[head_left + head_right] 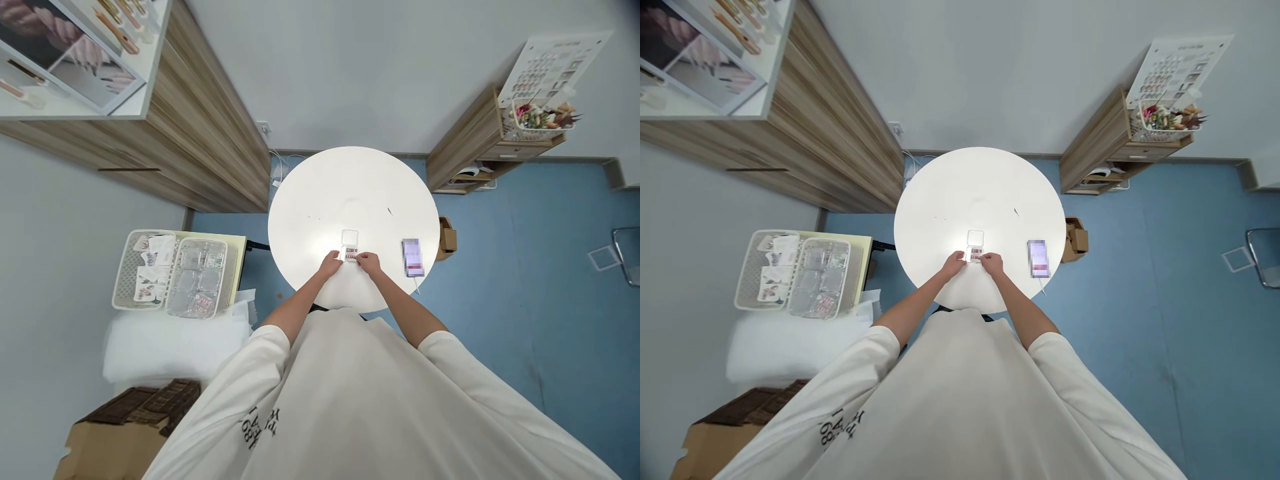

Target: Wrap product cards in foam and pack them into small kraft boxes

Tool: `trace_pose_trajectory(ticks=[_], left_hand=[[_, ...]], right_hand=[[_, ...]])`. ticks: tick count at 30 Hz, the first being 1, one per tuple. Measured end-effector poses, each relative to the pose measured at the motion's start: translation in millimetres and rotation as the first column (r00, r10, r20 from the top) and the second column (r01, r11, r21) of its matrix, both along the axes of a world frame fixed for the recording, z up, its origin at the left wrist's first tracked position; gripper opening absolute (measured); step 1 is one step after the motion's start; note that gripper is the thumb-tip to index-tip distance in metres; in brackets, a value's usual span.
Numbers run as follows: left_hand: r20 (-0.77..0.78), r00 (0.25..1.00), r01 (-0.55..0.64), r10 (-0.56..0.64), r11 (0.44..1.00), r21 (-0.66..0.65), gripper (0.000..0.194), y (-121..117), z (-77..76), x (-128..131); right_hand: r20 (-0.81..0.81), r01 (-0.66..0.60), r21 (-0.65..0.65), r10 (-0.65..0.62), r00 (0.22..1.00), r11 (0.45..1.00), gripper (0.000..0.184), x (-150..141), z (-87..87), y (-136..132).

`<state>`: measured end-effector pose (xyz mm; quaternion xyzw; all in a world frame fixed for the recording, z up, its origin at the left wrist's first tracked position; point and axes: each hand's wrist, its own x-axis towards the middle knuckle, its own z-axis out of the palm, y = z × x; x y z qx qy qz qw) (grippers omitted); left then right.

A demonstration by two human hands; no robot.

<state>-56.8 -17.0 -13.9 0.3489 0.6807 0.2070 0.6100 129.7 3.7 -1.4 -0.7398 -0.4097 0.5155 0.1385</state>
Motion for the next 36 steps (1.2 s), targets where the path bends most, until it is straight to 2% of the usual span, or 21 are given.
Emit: trace_pose_trajectory(ticks=[7, 17, 26, 29, 33, 36], left_hand=[[0.029, 0.998, 0.059, -0.058, 0.998, -0.038, 0.06, 5, -3.8, -4], [0.035, 0.994, 0.109, -0.108, 0.993, -0.044, 0.059, 14, -6.7, -7], [0.035, 0.991, 0.127, -0.126, 0.991, -0.051, 0.059, 16, -8.2, -8], [0.036, 0.991, 0.128, -0.127, 0.991, -0.047, 0.058, 16, -9.1, -9], [0.014, 0.991, 0.132, -0.131, 0.99, -0.053, 0.057, 16, -10.6, -10], [-0.026, 0.992, 0.121, -0.122, 0.991, -0.049, 0.057, 24, -13.1, -11]], right_hand=[[0.075, -0.06, -0.044, 0.064, 0.995, 0.997, 0.009, -8, -20.1, 7], [0.119, -0.177, -0.092, 0.187, 0.975, 0.98, 0.006, -7, -17.0, 16], [0.198, -0.167, -0.026, 0.169, 0.966, 0.986, 0.023, -8, -23.5, 18], [0.211, -0.165, -0.007, 0.162, 0.964, 0.986, 0.022, -7, -24.5, 16], [0.199, -0.152, 0.001, 0.149, 0.969, 0.988, 0.019, -6, -25.9, 15], [0.143, -0.099, 0.053, 0.09, 0.986, 0.994, 0.028, -4, -27.5, 19]])
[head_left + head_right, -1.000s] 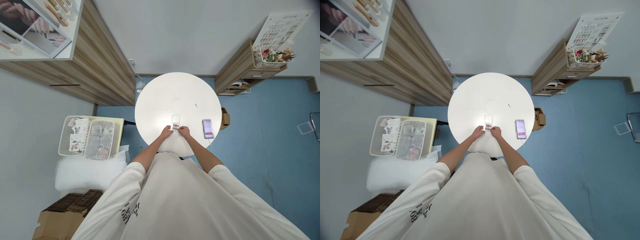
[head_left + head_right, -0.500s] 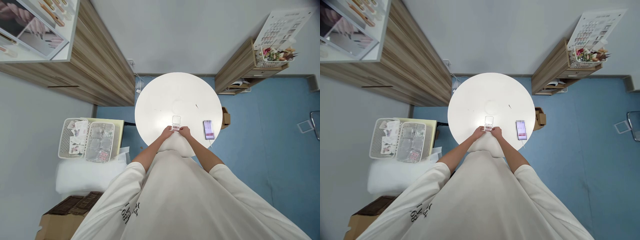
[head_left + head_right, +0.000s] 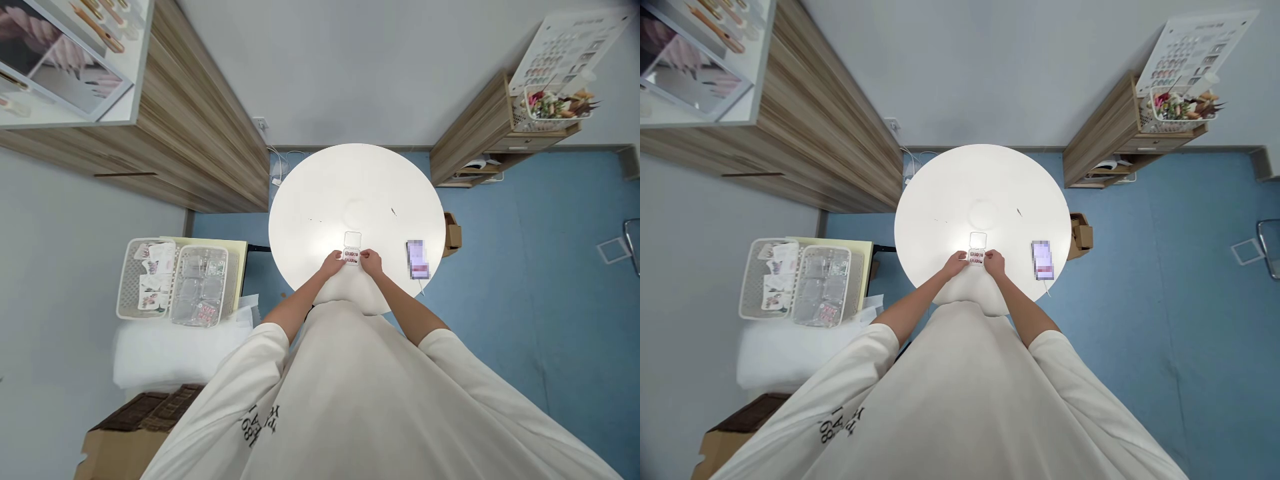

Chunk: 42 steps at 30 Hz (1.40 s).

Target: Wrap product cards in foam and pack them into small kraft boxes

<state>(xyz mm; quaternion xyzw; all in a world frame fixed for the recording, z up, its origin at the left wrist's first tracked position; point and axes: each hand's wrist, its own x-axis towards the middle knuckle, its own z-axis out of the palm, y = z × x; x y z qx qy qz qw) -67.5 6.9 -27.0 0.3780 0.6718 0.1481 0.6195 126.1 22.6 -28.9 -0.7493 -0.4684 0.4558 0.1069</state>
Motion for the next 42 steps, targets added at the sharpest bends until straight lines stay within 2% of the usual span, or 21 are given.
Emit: trace_pose_trajectory(ticks=[5, 9, 12, 15, 18, 21, 27, 35, 39, 42], left_hand=[[-0.026, 0.997, -0.072, 0.074, 0.996, 0.058, 0.061, 33, -4.5, 5], [0.033, 0.992, -0.122, 0.12, 0.988, 0.094, 0.066, 53, -5.5, 13], [0.093, 0.99, -0.113, 0.107, 0.991, 0.069, 0.068, 56, -3.7, 15], [0.085, 0.989, -0.123, 0.119, 0.991, 0.045, 0.075, 54, 0.4, 12], [0.049, 0.992, -0.119, 0.117, 0.991, 0.052, 0.08, 53, 6.4, 5], [0.055, 0.996, -0.074, 0.069, 0.992, 0.104, 0.073, 53, 13.1, 0], [0.112, 0.993, -0.064, 0.041, 0.975, 0.211, 0.053, 38, 17.5, -6], [0.102, 0.994, -0.063, 0.045, 0.982, 0.179, 0.058, -1, 8.0, -7], [0.003, 0.999, 0.043, -0.045, 0.978, 0.205, 0.055, -19, 17.4, -9], [-0.072, 0.987, 0.161, -0.147, 0.95, 0.268, 0.053, -33, 27.6, -9]], right_hand=[[-0.18, 0.094, 0.046, -0.084, 0.98, 0.995, 0.049, 1, 0.9, 17], [-0.29, 0.124, 0.007, -0.116, 0.95, 0.992, 0.061, -3, 6.3, 29], [-0.375, 0.143, -0.056, -0.153, 0.914, 0.988, 0.07, -6, 10.2, 31], [-0.41, 0.161, -0.099, -0.187, 0.893, 0.982, 0.074, -6, 12.8, 29], [-0.43, 0.158, -0.093, -0.183, 0.884, 0.983, 0.076, -5, 16.3, 27], [-0.441, 0.143, -0.055, -0.153, 0.884, 0.988, 0.078, -6, 22.4, 26], [-0.438, 0.088, 0.004, -0.077, 0.895, 0.996, 0.078, -8, 32.1, 17], [-0.357, -0.026, 0.007, 0.027, 0.934, 1.0, 0.07, -3, 29.2, -17], [-0.205, -0.17, 0.015, 0.17, 0.964, 0.985, 0.065, 0, 25.2, -32], [-0.07, -0.332, 0.063, 0.336, 0.939, 0.941, 0.063, 3, 22.3, -41]])
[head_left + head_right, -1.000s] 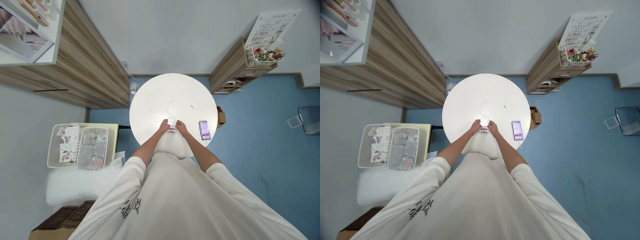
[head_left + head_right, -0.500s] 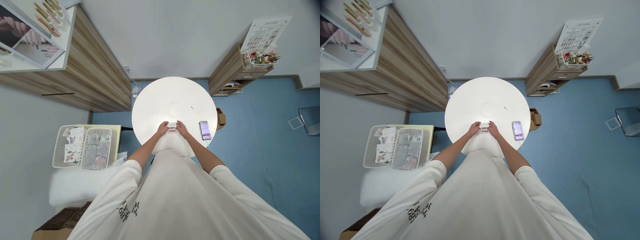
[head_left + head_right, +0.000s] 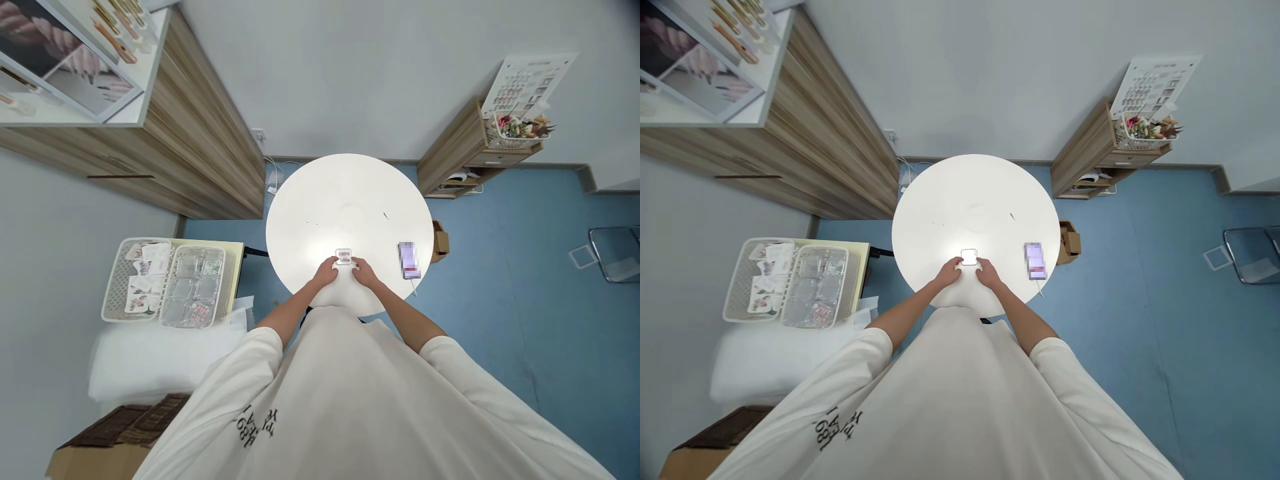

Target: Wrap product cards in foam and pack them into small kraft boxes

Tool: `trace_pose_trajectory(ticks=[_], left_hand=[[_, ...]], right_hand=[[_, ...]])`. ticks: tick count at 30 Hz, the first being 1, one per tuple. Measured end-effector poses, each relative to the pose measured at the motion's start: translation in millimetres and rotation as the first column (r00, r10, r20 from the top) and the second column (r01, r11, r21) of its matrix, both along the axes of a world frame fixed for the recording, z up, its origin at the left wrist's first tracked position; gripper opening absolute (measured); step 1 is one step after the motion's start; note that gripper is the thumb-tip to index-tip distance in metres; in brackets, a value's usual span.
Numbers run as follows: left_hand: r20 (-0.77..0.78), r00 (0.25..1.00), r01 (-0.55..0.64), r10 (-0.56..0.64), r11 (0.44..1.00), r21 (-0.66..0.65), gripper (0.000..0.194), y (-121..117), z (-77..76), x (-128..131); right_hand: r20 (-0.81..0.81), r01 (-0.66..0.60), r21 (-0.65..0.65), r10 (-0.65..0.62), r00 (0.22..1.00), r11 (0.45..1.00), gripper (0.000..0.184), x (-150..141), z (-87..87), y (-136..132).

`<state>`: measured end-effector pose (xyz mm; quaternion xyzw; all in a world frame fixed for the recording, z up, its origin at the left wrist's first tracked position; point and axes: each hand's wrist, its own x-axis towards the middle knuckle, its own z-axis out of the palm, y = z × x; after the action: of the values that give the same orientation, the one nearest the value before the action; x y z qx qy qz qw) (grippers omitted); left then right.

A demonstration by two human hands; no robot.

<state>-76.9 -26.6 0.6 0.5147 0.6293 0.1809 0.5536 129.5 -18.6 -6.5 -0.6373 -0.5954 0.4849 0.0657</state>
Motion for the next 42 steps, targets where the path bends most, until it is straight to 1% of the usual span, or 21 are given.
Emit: trace_pose_trajectory(ticks=[2, 4, 7, 11, 15, 19, 22, 24, 26, 28, 30, 31, 33, 35, 37, 40, 42], left_hand=[[-0.017, 0.997, 0.082, -0.082, 0.996, 0.038, 0.053, -9, 3.8, 1], [-0.032, 0.987, 0.156, -0.154, 0.986, 0.053, 0.053, -17, 3.5, 2], [-0.055, 0.975, 0.219, -0.215, 0.973, 0.073, 0.052, -25, -2.9, 2], [-0.089, 0.959, 0.276, -0.269, 0.958, 0.082, 0.051, -29, -9.6, 0], [-0.094, 0.955, 0.286, -0.282, 0.957, 0.041, 0.053, -28, -5.2, 0], [-0.077, 0.959, 0.276, -0.272, 0.96, 0.047, 0.052, -28, -0.3, -2], [-0.073, 0.962, 0.267, -0.263, 0.962, 0.053, 0.052, -29, -0.4, -10], [-0.095, 0.959, 0.273, -0.267, 0.96, 0.062, 0.053, -31, -0.8, -20], [-0.179, 0.935, 0.324, -0.307, 0.943, 0.074, 0.055, -33, -0.3, -35], [-0.317, 0.867, 0.422, -0.384, 0.905, 0.059, 0.058, -35, 1.0, -52], [-0.448, 0.77, 0.512, -0.453, 0.859, 0.012, 0.06, -36, 2.4, -71], [-0.496, 0.728, 0.54, -0.473, 0.842, -0.009, 0.06, -36, 2.9, -80], [-0.556, 0.677, 0.565, -0.482, 0.824, -0.027, 0.059, -35, 3.6, -100], [-0.581, 0.658, 0.57, -0.48, 0.821, -0.033, 0.059, -33, 3.9, -119], [-0.585, 0.654, 0.566, -0.479, 0.823, -0.041, 0.059, -32, 4.2, -135], [-0.573, 0.659, 0.568, -0.487, 0.822, -0.045, 0.06, -31, 4.8, -153], [-0.56, 0.661, 0.579, -0.498, 0.814, -0.041, 0.061, -31, 5.1, -159]], right_hand=[[0.064, -0.124, 0.031, 0.122, 0.99, 0.992, 0.064, 2, -0.7, -5], [0.136, -0.229, 0.032, 0.223, 0.965, 0.973, 0.067, 3, -0.6, -10], [0.223, -0.32, 0.021, 0.308, 0.925, 0.947, 0.071, 3, -0.7, -16], [0.278, -0.367, 0.022, 0.347, 0.896, 0.93, 0.074, 0, -2.8, -22], [0.31, -0.368, 0.018, 0.344, 0.886, 0.93, 0.077, -5, -3.5, -26], [0.317, -0.382, 0.012, 0.359, 0.878, 0.924, 0.08, -11, -0.8, -28], [0.328, -0.414, -0.009, 0.394, 0.858, 0.91, 0.081, -21, 2.1, -26], [0.34, -0.447, -0.027, 0.428, 0.837, 0.894, 0.08, -32, 3.8, -24], [0.35, -0.479, -0.044, 0.463, 0.814, 0.877, 0.08, -47, 5.2, -22], [0.359, -0.507, -0.058, 0.492, 0.793, 0.86, 0.08, -67, 6.5, -20], [0.365, -0.526, -0.069, 0.512, 0.778, 0.848, 0.08, -88, 7.8, -18], [0.366, -0.534, -0.075, 0.521, 0.771, 0.842, 0.079, -99, 8.5, -16], [0.363, -0.55, -0.09, 0.542, 0.758, 0.83, 0.078, -121, 9.9, -13], [0.355, -0.564, -0.1, 0.559, 0.749, 0.819, 0.078, -141, 11.0, -9], [0.347, -0.57, -0.107, 0.568, 0.746, 0.815, 0.079, -158, 11.8, -7], [0.341, -0.548, -0.123, 0.553, 0.76, 0.828, 0.081, -177, 11.8, -4], [0.334, -0.526, -0.128, 0.536, 0.775, 0.841, 0.084, -183, 11.3, -4]])
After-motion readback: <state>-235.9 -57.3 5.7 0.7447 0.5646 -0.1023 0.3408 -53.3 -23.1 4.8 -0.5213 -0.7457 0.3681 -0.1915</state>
